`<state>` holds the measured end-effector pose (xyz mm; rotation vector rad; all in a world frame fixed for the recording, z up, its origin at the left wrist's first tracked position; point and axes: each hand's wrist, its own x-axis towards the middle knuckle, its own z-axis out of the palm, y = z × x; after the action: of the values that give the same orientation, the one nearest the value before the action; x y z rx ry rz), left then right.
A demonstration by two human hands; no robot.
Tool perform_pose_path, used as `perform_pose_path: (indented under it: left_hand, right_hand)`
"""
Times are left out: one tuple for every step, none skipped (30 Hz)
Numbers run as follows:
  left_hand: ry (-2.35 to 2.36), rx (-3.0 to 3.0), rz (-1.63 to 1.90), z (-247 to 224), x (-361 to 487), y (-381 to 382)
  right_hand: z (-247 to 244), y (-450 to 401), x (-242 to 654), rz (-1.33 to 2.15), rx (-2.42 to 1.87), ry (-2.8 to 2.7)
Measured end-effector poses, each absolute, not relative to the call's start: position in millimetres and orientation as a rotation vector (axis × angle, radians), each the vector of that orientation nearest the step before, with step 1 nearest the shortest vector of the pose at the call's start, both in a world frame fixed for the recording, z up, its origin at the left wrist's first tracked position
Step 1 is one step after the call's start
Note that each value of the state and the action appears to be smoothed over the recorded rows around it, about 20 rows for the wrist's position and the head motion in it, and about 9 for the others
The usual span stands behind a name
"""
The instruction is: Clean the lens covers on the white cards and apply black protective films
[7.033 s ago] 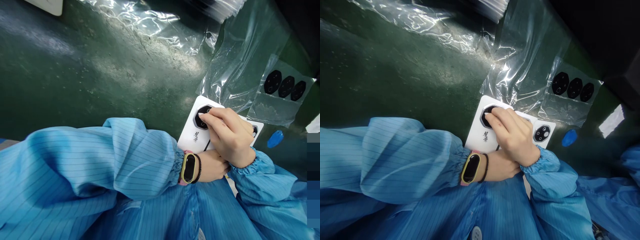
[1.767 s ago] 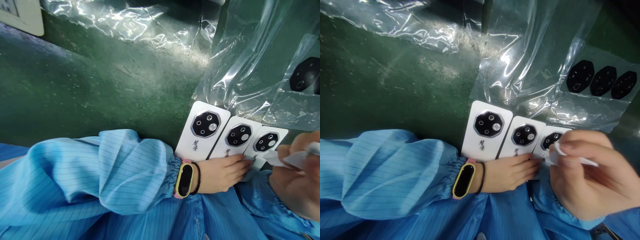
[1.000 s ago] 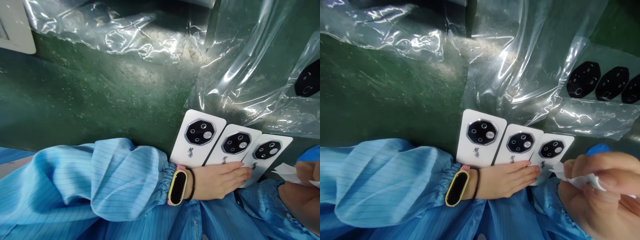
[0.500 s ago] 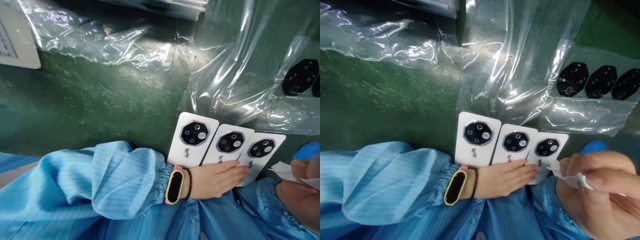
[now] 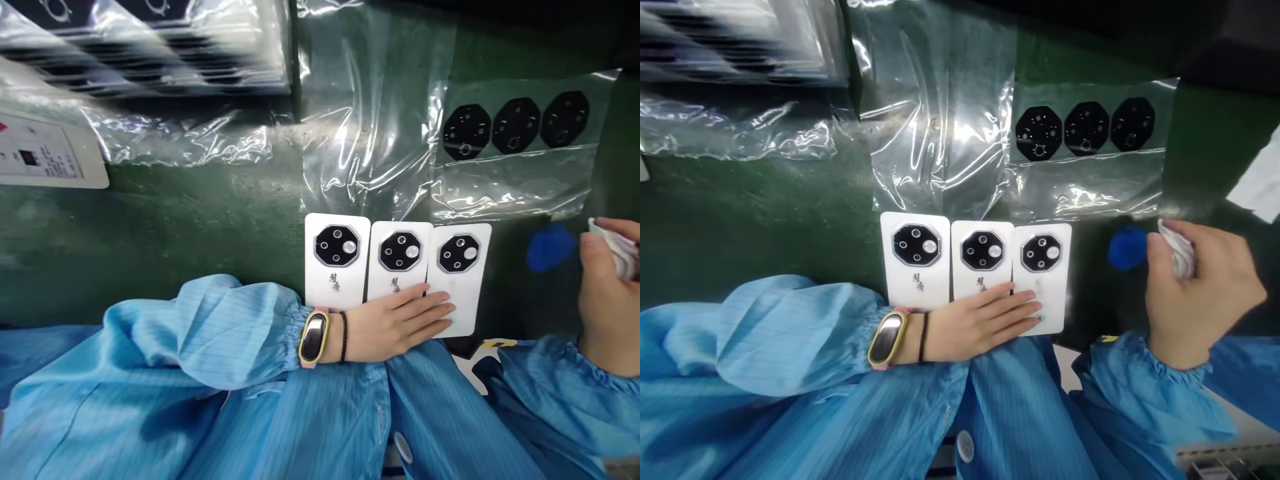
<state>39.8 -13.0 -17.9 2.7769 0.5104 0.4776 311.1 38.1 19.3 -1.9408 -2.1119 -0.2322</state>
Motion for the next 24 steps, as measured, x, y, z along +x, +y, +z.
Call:
perform_pose_path:
  left_hand:
    - [0.502,2.782,0.480,-18,40,-13]
    - [0.491,2.790,0.477,-18,40,-12]
    - [0.481,2.800,0.466,-17,40,-12]
    - [0.470,2.810,0.453,-17,40,-12]
    - [0.463,2.819,0.438,-16,40,-12]
    - [0.458,2.827,0.424,-15,40,-13]
    - [0.456,2.833,0.415,-15,40,-13]
    - [0.457,2.836,0.409,-14,41,-13]
    - [0.459,2.838,0.410,-14,41,-13]
    - [0.463,2.840,0.417,-13,41,-14]
    - [0.465,2.841,0.428,-12,42,-14]
    - [0.467,2.843,0.441,-11,42,-14]
    - [0.468,2.846,0.454,-10,43,-13]
    - [0.470,2.852,0.461,-9,43,-13]
    - [0.469,2.859,0.464,-8,43,-13]
    - [0.467,2.868,0.459,-7,43,-13]
    - [0.462,2.876,0.455,-6,44,-13]
    - [0.457,2.884,0.454,-5,44,-13]
    - [0.449,2.889,0.456,-5,44,-13]
    - [0.440,2.892,0.457,-5,44,-13]
    - [0.431,2.892,0.459,-5,44,-12]
    - [0.420,2.892,0.459,-6,44,-12]
    - [0.409,2.891,0.452,-6,44,-11]
    - [0.398,2.889,0.441,-7,44,-11]
  right_hand:
    - [19,38,316,-0.340,-1.882,-2.095]
    - [19,38,320,-0.400,-1.840,-2.098]
    - [20,38,321,-0.435,-1.807,-2.100]
    - [21,38,322,-0.431,-1.795,-2.100]
    - [22,38,321,-0.413,-1.789,-2.092]
    - [25,39,320,-0.398,-1.780,-2.076]
    - [28,41,317,-0.380,-1.772,-2.063]
    - [31,45,315,-0.351,-1.776,-2.055]
    - [35,49,312,-0.310,-1.792,-2.049]
    - [38,55,309,-0.248,-1.828,-2.043]
    - [41,62,305,-0.165,-1.880,-2.023]
    - [44,71,301,-0.078,-1.936,-1.994]
    - [47,79,296,0.036,-1.990,-1.978]
    - [50,88,290,0.129,-2.031,-1.958]
    - [52,96,285,0.188,-2.051,-1.956]
    - [54,104,279,0.228,-2.049,-1.961]
    - [55,110,273,0.265,-2.031,-1.972]
    - [55,116,268,0.301,-2.001,-1.991]
    - [53,121,264,0.338,-1.965,-2.016]
    - [50,126,261,0.374,-1.926,-2.046]
    - [45,130,259,0.405,-1.882,-2.080]
    - [39,134,258,0.423,-1.836,-2.108]
    - [33,137,259,0.433,-1.787,-2.133]
    - [26,141,260,0.437,-1.738,-2.149]
